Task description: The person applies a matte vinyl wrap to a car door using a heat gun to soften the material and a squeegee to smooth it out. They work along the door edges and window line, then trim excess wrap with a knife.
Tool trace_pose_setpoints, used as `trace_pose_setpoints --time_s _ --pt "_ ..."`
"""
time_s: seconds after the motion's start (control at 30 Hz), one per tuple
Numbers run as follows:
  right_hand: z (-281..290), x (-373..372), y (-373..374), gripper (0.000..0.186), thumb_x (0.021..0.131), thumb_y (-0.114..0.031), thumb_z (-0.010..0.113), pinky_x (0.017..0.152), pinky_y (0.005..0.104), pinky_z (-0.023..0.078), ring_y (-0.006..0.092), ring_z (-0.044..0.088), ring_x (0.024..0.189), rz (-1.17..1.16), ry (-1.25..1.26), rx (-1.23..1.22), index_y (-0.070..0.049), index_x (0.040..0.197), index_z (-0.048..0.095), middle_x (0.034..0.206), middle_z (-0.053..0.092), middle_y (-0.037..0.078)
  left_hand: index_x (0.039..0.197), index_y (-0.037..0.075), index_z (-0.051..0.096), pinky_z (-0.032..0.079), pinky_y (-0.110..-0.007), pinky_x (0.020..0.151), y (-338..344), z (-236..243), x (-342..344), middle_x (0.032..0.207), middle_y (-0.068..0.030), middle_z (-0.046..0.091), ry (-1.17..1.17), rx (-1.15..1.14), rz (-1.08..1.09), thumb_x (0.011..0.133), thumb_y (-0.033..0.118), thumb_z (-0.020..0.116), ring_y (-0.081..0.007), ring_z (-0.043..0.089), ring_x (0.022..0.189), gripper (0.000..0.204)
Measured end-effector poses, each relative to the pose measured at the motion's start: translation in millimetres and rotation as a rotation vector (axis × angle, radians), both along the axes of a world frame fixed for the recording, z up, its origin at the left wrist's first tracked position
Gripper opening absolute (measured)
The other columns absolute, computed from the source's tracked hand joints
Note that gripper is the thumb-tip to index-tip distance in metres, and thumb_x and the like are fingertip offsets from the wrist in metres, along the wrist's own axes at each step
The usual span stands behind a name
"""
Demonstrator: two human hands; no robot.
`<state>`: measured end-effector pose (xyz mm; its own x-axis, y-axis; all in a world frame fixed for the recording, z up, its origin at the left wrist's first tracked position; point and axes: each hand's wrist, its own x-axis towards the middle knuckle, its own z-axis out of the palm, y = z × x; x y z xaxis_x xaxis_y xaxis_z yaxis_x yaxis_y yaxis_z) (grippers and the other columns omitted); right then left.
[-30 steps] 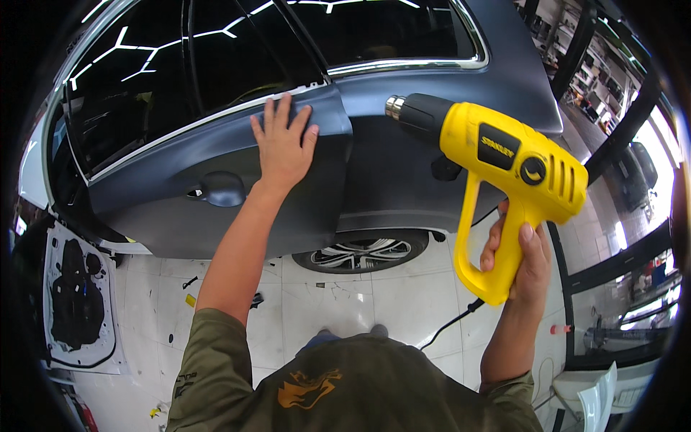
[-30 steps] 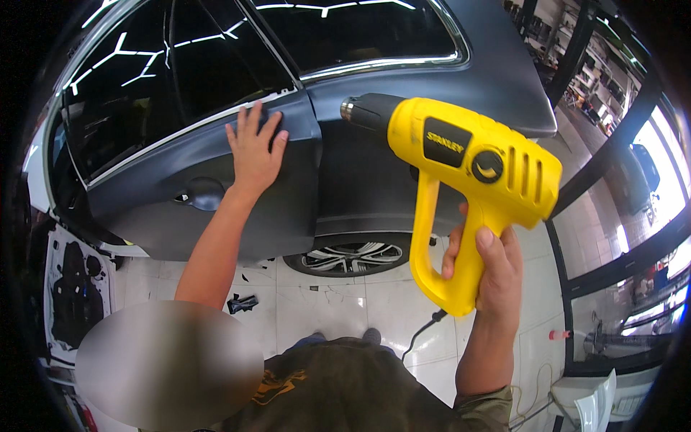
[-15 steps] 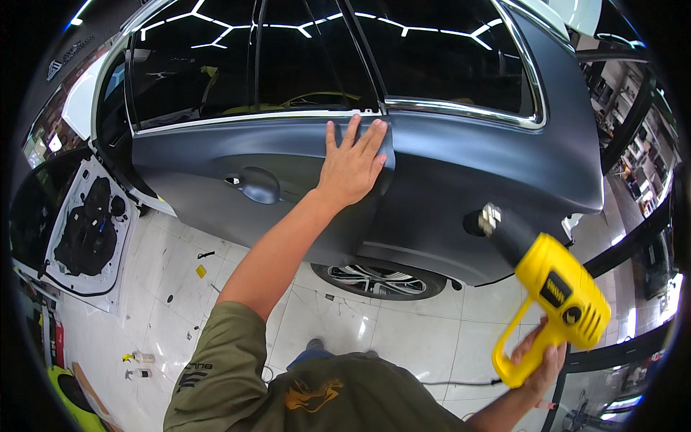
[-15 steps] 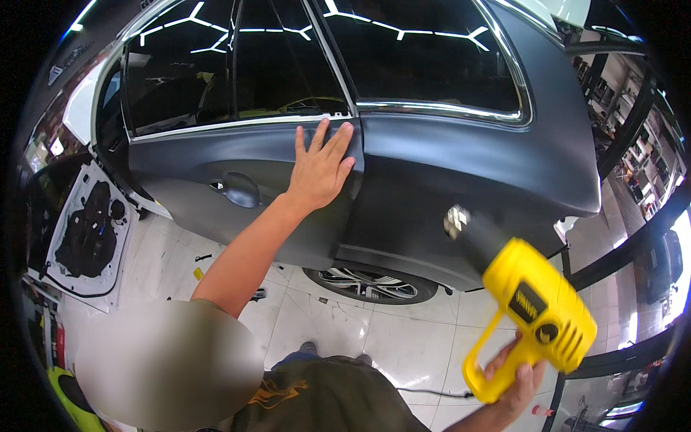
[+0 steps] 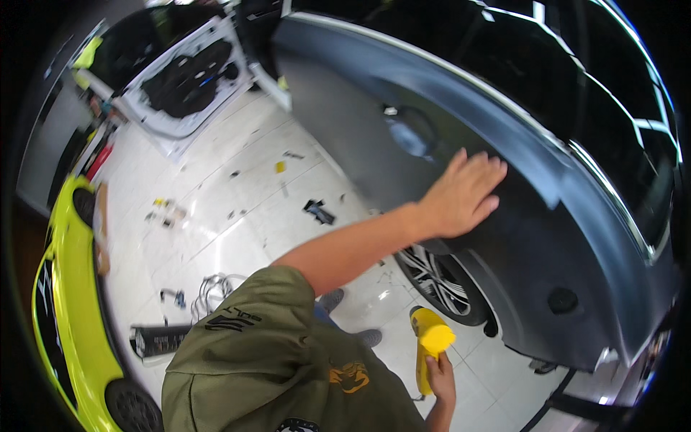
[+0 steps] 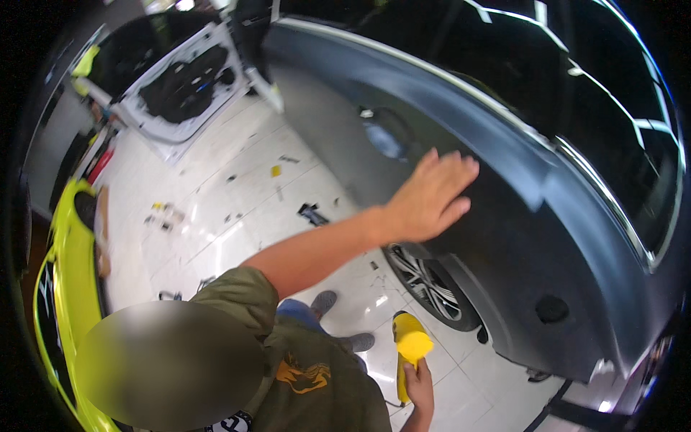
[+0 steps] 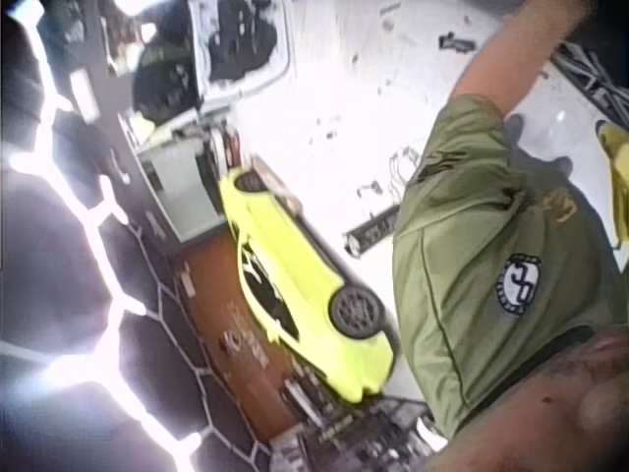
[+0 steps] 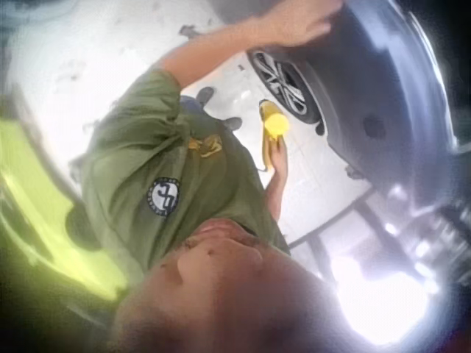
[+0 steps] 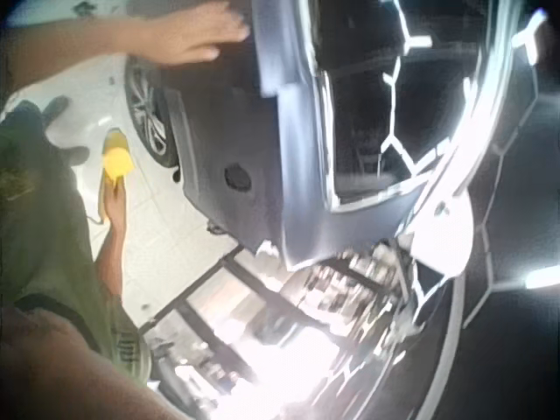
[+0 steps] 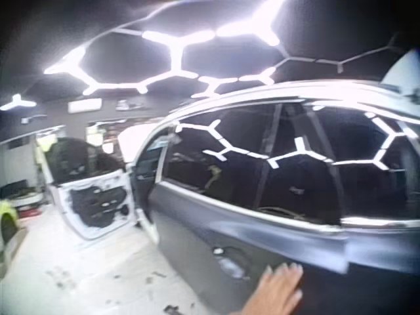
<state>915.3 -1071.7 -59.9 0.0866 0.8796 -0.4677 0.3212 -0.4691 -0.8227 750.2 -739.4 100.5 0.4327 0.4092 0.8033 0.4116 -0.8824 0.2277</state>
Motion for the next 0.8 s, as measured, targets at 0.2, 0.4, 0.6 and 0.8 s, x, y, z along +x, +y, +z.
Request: trace_pose_setpoints --time_s 0.2,0.4,0.6,0.8 --pt "-95 -63 54 0.044 0.086 -0.012 0.051 0.077 0.0359 0.048 0.0255 0.061 0.085 0.12 0.045 -0.302 0.001 0.127 0.048 0.097 0.062 0.015 0.14 0.009 0.039 0.045 -0.045 0.09 -151 -277 -262 0.122 -0.0205 0.057 0.999 -1.013 0.134 0.088 0.024 0.052 -0.0333 0.056 0.111 0.055" --pt "-192 -110 89 0.036 0.081 -0.015 0.052 0.073 0.0378 0.049 0.0305 0.063 0.084 0.24 -0.144 -0.149 0.003 0.112 0.057 0.096 0.064 0.02 0.087 -0.001 0.068 0.05 -0.044 0.068 -330 -368 -485 0.084 -0.0237 0.066 0.735 -1.797 0.216 0.079 0.027 0.061 -0.0357 0.066 0.079 0.03" --pt "-251 -185 231 0.035 0.085 -0.023 0.047 0.08 0.0414 0.049 0.0381 0.063 0.094 0.683 -0.587 -0.258 0.0 0.108 0.061 0.099 0.064 0.024 0.087 -0.003 0.062 0.047 -0.048 0.076 -300 -347 -542 0.091 -0.0276 0.062 -0.427 -1.738 0.826 0.084 0.025 0.047 -0.0421 0.06 0.086 0.032" --pt "-186 -340 375 0.039 0.083 -0.02 0.049 0.081 0.0376 0.048 0.0303 0.065 0.095 0.553 -0.352 -0.328 0.002 0.113 0.06 0.099 0.066 0.019 0.088 0.0 0.064 0.048 -0.046 0.075 -281 -314 -611 0.087 -0.0227 0.065 -0.336 -1.782 0.658 0.08 0.03 0.05 -0.0382 0.062 0.082 0.034"
